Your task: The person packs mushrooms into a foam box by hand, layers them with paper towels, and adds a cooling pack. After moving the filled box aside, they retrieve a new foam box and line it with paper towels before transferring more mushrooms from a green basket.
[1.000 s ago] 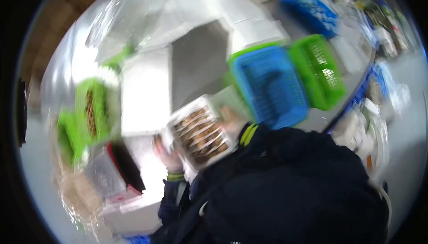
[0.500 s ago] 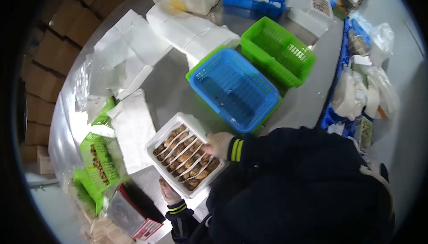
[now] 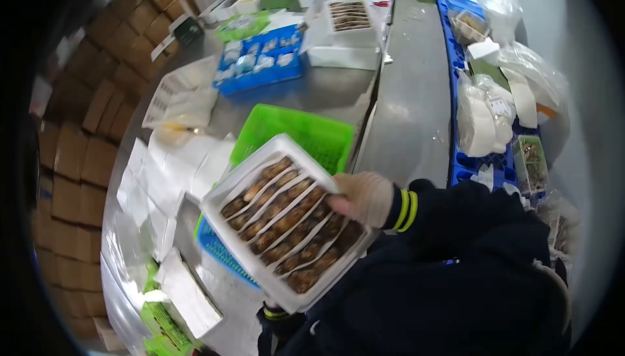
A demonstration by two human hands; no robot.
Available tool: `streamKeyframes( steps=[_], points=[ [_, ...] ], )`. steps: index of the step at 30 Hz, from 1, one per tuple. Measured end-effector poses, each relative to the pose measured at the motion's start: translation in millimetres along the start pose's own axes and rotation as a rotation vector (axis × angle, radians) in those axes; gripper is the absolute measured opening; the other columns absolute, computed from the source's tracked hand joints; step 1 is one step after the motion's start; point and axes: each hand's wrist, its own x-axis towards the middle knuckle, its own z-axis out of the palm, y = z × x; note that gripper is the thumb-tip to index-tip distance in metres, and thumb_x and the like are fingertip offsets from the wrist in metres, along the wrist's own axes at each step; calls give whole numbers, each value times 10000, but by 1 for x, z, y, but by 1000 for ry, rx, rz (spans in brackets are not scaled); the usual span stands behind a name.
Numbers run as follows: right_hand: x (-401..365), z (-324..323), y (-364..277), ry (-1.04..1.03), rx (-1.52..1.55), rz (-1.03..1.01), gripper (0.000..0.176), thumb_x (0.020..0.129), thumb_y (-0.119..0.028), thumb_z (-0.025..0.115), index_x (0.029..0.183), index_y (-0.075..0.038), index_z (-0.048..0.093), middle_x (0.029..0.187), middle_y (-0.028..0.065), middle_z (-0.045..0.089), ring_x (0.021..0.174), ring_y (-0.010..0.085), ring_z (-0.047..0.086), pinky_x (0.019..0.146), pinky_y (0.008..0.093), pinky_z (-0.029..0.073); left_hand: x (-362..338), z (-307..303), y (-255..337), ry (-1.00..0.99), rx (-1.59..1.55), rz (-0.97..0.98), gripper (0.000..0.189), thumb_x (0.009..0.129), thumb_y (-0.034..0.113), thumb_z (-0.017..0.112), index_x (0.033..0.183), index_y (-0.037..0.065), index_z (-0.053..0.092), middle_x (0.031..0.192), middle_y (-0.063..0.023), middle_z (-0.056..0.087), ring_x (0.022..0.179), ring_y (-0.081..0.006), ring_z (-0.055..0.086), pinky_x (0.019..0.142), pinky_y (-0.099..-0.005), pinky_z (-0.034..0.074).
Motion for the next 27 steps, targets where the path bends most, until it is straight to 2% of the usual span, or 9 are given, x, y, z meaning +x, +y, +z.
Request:
streamKeyframes(
  steps=[7,9,13,15,17,19,21,23,27],
  points=[
    [-9,80,60,368,51,287,281,858,-193,518,1056,-8,589,843,184,635,783,286,619,761,346,476,77,-121,-4,-347,-187,-52,739,816,528,627,1316,37,394,1201,-131,544,1060,-290,560,931,-397,478],
    [-6,107,101,466,214,311,297,857,-183,534,1074,11,593,856,137,647,812,211,606,777,317,468,96,-149,-20,-46,26,-84,599,920,454,510,1339,50,369,1294,-120,463,1202,-250,454,969,-381,425],
    [10,131,214,704,308,243,311,865,-153,547,1108,37,590,957,79,644,895,141,573,823,276,461,154,-216,-70,-34,129,-173,559,920,397,536,1301,6,415,1284,-104,484,1160,-247,487,924,-426,423],
    [22,124,304,732,528,158,304,869,-160,538,1095,35,596,951,73,645,878,135,581,789,275,478,200,-269,-103,-237,121,-283,549,915,389,553,1283,-2,439,1266,-108,503,1123,-231,512,911,-388,420],
    [44,119,361,914,156,182,279,881,-169,541,1049,44,603,934,72,647,832,131,593,725,270,497,249,-290,-124,-303,48,-208,526,923,358,548,1280,-14,441,1269,-129,498,1111,-219,519,897,-362,437],
    [53,109,395,989,55,368,319,886,-234,576,1024,52,601,877,126,646,801,191,621,713,311,508,254,-322,-141,-313,113,-126,519,928,348,543,1269,-31,444,1270,-138,496,1105,-216,525,886,-344,454],
    [90,83,459,1074,357,173,347,881,-262,568,1035,48,598,880,160,650,826,263,631,744,351,500,277,-323,-112,-362,195,-152,489,938,296,527,1264,-58,438,1238,-154,506,1087,-228,528,886,-354,461],
    [123,28,484,1147,-137,292,363,881,-279,556,1038,46,595,917,192,653,856,321,624,773,376,486,287,-312,-85,-360,128,-353,437,935,210,528,1255,-76,442,1186,-160,528,1073,-231,530,894,-336,458],
    [195,-40,501,1096,-132,391,346,852,-309,571,1004,-2,619,880,209,651,846,363,613,749,409,469,312,-287,-50,-82,35,-394,362,901,63,542,1219,-92,463,1137,-193,545,1087,-244,530,900,-326,459]
  ],
)
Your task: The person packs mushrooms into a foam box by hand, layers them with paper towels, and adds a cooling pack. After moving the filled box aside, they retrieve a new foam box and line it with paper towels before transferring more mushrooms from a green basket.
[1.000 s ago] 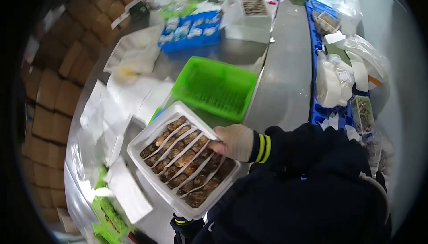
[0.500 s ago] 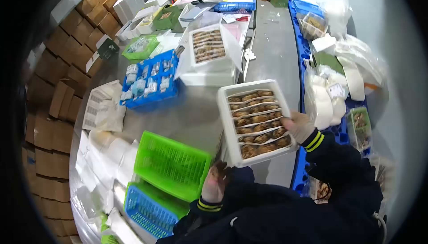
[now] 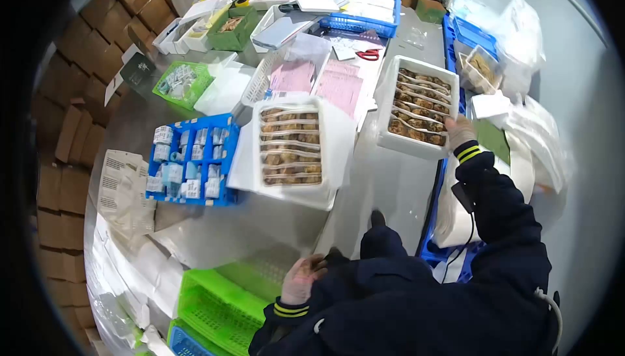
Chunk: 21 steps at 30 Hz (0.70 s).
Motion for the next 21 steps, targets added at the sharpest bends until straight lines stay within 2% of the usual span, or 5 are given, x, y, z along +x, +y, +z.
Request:
streamKeyframes(
  steps=[4,6,10,14,21],
  points=[
    [76,67,-15,-194,-38,58,355,856,-334,535,972,-7,612,835,182,646,815,340,624,714,409,477,43,0,-8,188,-316,81,269,917,183,465,1025,-56,525,1027,-134,513,815,-206,470,759,-342,423],
    [100,112,-45,-265,546,450,358,833,-338,550,945,-2,601,842,211,635,813,382,609,719,414,482,74,-10,-24,140,-460,111,263,912,185,465,1001,-56,518,984,-120,491,776,-194,439,727,-324,405],
    [141,168,-63,-570,-386,-229,361,812,-338,565,940,-1,584,907,247,634,833,415,607,760,451,484,131,66,-29,302,-457,157,277,910,196,457,980,-68,500,935,-103,465,771,-182,422,712,-305,387],
    [141,264,-44,-601,-43,125,538,822,-451,547,1018,50,541,937,292,619,917,422,604,800,456,470,185,143,-35,406,-218,156,375,927,216,433,1100,-113,486,977,-121,502,804,-180,448,743,-320,409],
    [172,189,-48,-832,204,131,618,852,-462,544,1249,3,452,1024,257,609,974,398,587,870,365,453,283,180,0,423,20,57,400,930,280,451,1123,-69,487,863,-67,487,756,-147,470,722,-266,425]
  ],
)
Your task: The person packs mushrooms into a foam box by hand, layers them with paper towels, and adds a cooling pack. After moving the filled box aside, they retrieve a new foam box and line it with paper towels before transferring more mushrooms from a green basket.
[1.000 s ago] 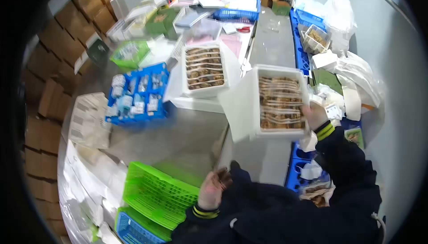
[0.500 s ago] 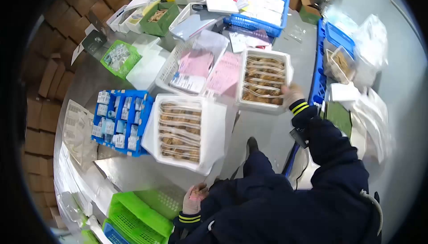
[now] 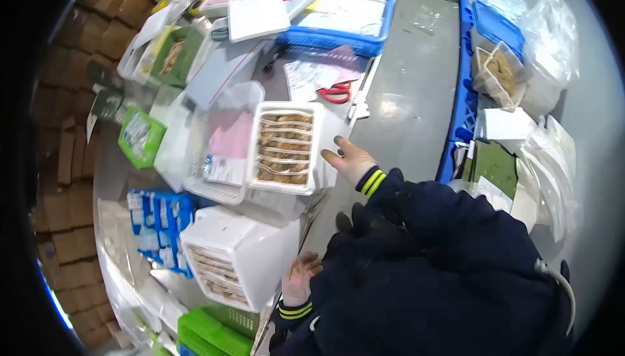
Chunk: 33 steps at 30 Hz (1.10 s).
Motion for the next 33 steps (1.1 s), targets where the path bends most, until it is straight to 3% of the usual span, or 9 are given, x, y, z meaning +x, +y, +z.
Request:
streamKeyframes(
  steps=[3,5,11,13,19,25,26,27,33],
  points=[
    [-14,-61,12,-201,438,208,373,868,-345,606,1067,-30,635,808,59,632,672,105,604,597,238,497,18,65,3,-97,95,-88,474,931,407,417,1031,-41,534,774,-61,522,656,-135,485,627,-246,418],
    [-21,-113,-7,-124,463,318,301,858,-358,626,921,-68,677,684,40,607,542,89,561,490,229,459,39,127,25,-122,676,-49,654,914,592,378,853,-18,605,604,-65,574,468,-130,489,446,-234,387],
    [50,-264,75,36,508,287,383,865,-473,550,851,-102,643,692,38,608,465,92,454,416,259,386,213,220,-10,-281,506,-382,739,885,654,396,916,-58,592,593,-84,550,450,-80,427,402,-164,290],
    [94,-323,106,34,537,371,378,872,-466,542,895,-101,637,696,44,614,472,94,477,422,251,399,263,324,-14,-153,511,-141,591,902,522,511,997,-60,544,638,-21,464,508,-46,390,434,-138,313],
    [237,-482,156,43,604,289,417,868,-477,544,957,-75,610,780,39,619,536,100,544,438,235,414,414,500,-1,-460,317,-354,374,936,285,555,1068,-57,475,788,5,366,667,-49,331,564,-157,318],
    [415,-672,237,276,707,346,372,870,-417,563,973,-62,602,796,56,599,568,116,553,477,258,438,624,651,8,-352,499,-92,338,958,278,511,1050,-48,498,782,-23,416,654,-78,376,557,-185,348],
    [432,-709,259,310,748,423,345,867,-383,577,974,-56,597,743,53,580,542,122,535,467,259,427,688,655,7,-451,250,-350,356,951,290,524,1060,-48,503,802,-33,455,656,-77,393,563,-188,366],
    [446,-736,297,385,795,439,327,867,-365,587,962,-53,592,739,51,568,505,124,502,456,256,408,698,717,-2,-346,612,-61,372,945,304,533,1064,-48,514,826,-43,505,675,-87,454,577,-205,403],
    [469,-978,456,748,1119,698,170,871,-274,565,921,-116,604,649,-4,507,477,96,447,407,224,347,899,1009,-24,-620,1021,-24,459,931,399,530,1059,-41,557,862,-144,614,739,-191,600,677,-304,508]
  ],
)
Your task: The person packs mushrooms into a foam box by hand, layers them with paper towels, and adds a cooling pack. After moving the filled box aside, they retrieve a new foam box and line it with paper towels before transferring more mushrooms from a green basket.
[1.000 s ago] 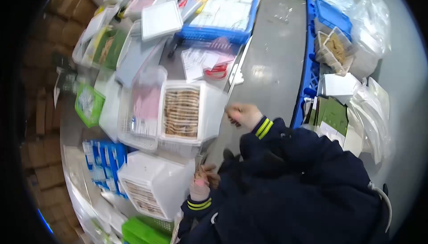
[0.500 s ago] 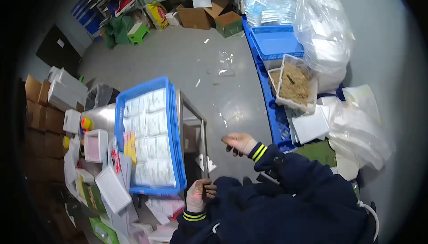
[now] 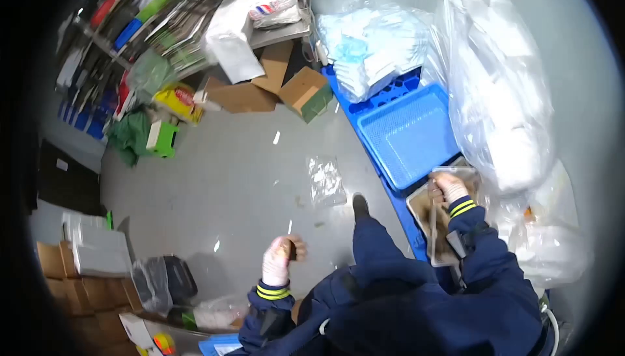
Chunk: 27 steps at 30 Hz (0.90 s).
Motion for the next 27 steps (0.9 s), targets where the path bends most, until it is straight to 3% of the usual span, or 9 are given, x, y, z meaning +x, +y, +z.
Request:
streamKeyframes(
  steps=[2,4,6,12,14,19,23,26,27],
  points=[
    [101,-19,-33,193,18,-122,257,868,-258,556,1060,-102,628,647,14,515,462,101,450,407,253,359,108,-13,11,104,38,83,375,964,313,496,1043,-49,558,831,-100,615,697,-135,573,649,-266,489],
    [200,-42,-88,-170,174,-194,281,866,-287,567,1048,-81,625,659,37,541,473,121,473,422,275,386,187,-23,26,106,-167,135,359,955,314,514,1021,-37,557,877,-98,607,724,-134,569,638,-264,478],
    [234,14,-167,50,151,-266,235,862,-307,587,907,-77,605,653,47,553,475,144,490,426,281,391,239,-20,66,99,25,99,371,950,322,520,1034,-38,561,901,-116,606,737,-148,578,647,-265,483],
    [366,127,-400,-89,-191,-416,253,854,-280,631,954,-47,642,740,35,609,547,115,545,474,236,417,437,-50,134,45,-60,14,401,931,341,549,1060,-38,573,910,-119,624,760,-163,601,685,-285,507],
    [392,145,-459,-109,-110,-497,336,867,-278,619,1101,-37,630,797,35,609,557,105,544,461,227,402,513,-56,169,14,91,149,362,938,319,538,1072,-15,577,912,-106,629,775,-163,598,702,-285,504],
    [518,106,-557,90,-73,-373,277,847,-326,639,909,-58,607,693,40,572,496,108,487,427,241,373,757,-48,248,61,303,429,275,914,148,583,1146,5,546,1056,-68,597,914,-121,544,802,-250,458],
    [620,55,-564,70,304,-272,153,864,-245,607,854,-96,575,711,44,548,555,146,512,435,275,377,915,15,319,40,396,683,704,810,174,705,1389,33,330,1368,-190,396,1235,-273,423,1041,-399,328],
    [630,52,-591,256,297,-440,257,812,-297,691,956,-103,605,785,14,551,634,138,545,527,266,465,997,65,365,189,373,783,815,765,181,746,1420,50,278,1418,-205,341,1335,-307,305,1101,-422,223],
    [650,32,-601,203,259,-412,751,696,-420,780,1271,-30,497,850,41,564,700,182,578,543,283,472,1022,72,370,195,398,807,853,750,131,752,1433,56,247,1433,-203,320,1343,-313,286,1105,-415,209]
  ],
)
